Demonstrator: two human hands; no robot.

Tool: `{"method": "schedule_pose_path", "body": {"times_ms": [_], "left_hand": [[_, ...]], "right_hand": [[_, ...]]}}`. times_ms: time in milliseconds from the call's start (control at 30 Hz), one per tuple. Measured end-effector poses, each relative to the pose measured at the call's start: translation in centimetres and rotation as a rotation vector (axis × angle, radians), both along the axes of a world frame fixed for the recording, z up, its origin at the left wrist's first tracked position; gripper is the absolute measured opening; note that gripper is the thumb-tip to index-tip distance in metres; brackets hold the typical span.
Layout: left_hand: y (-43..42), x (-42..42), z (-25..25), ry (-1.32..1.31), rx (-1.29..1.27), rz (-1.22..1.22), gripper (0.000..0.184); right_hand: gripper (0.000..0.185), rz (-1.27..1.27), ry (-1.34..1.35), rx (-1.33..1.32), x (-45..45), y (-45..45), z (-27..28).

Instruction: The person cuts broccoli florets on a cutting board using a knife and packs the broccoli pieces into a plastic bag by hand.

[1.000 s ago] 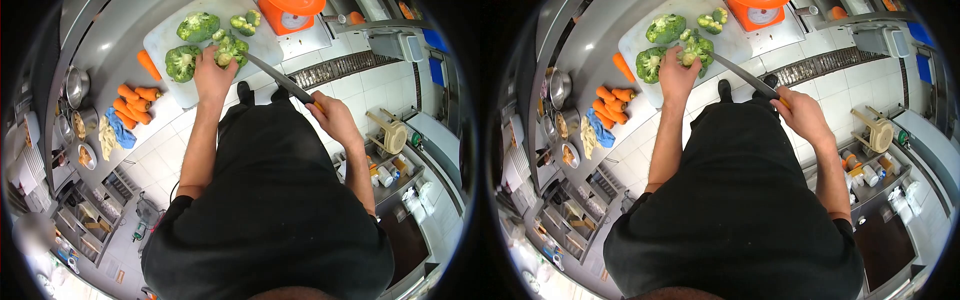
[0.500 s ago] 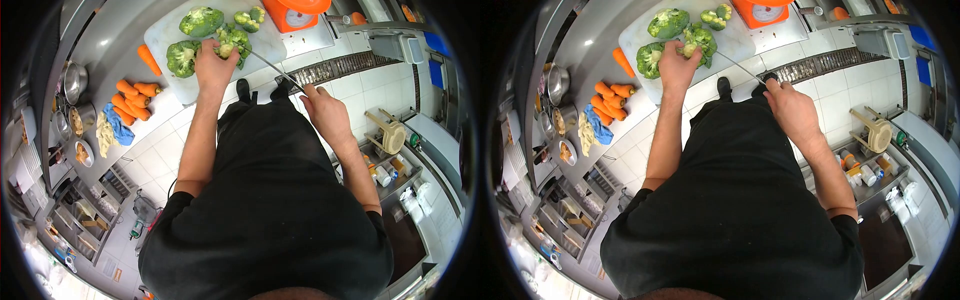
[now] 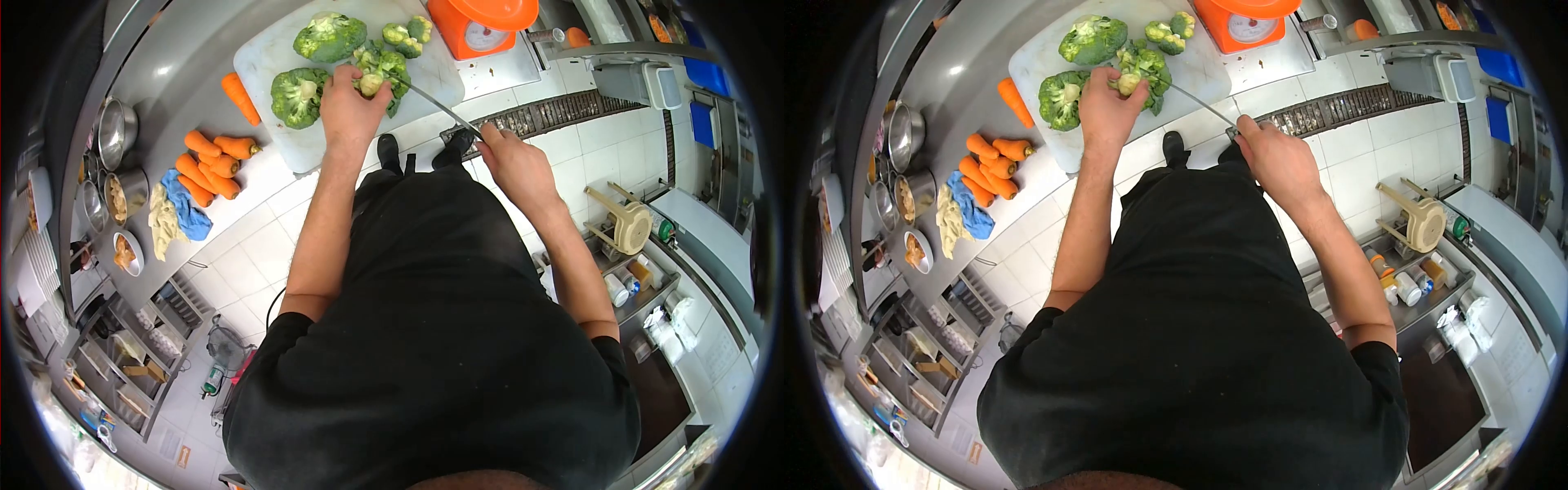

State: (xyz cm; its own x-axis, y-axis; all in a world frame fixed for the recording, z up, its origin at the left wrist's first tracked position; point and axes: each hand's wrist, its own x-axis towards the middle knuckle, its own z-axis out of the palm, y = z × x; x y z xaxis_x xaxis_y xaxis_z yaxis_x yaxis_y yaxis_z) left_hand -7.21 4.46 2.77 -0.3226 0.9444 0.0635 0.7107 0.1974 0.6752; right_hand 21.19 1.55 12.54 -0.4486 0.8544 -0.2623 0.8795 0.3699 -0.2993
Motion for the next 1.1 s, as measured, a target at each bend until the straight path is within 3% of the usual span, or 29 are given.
{"method": "schedule_pose_path", "body": {"times_ms": [67, 467, 567, 767, 1100], "left_hand": [[0.1, 0.0, 0.5, -0.093, -0.082, 0.019, 0.052], [-0.1, -2.0, 0.9, -0.038, -0.012, 0.087, 0.039], [-0.3, -2.4, 1.7, 0.069, -0.040, 0.096, 0.046], [-0.8, -2.9, 2.0, -0.138, -0.082, 0.146, 0.041], [-1.6, -3.0, 2.8, -0.107, -0.084, 0.033, 0.039]], "right_hand": [[0.021, 0.011, -0.007, 0.005, -0.1, 0.4, -0.7], [0.023, -0.025, -0.050, 0.036, 2.5, 2.2, 1.2], [0.023, -0.015, -0.040, 0.016, 3.2, 3.1, 0.1], [0.023, 0.009, -0.017, -0.012, 2.9, 3.3, 0.6], [0.022, 0.091, 0.040, -0.043, 1.3, 2.5, 1.6]]}}
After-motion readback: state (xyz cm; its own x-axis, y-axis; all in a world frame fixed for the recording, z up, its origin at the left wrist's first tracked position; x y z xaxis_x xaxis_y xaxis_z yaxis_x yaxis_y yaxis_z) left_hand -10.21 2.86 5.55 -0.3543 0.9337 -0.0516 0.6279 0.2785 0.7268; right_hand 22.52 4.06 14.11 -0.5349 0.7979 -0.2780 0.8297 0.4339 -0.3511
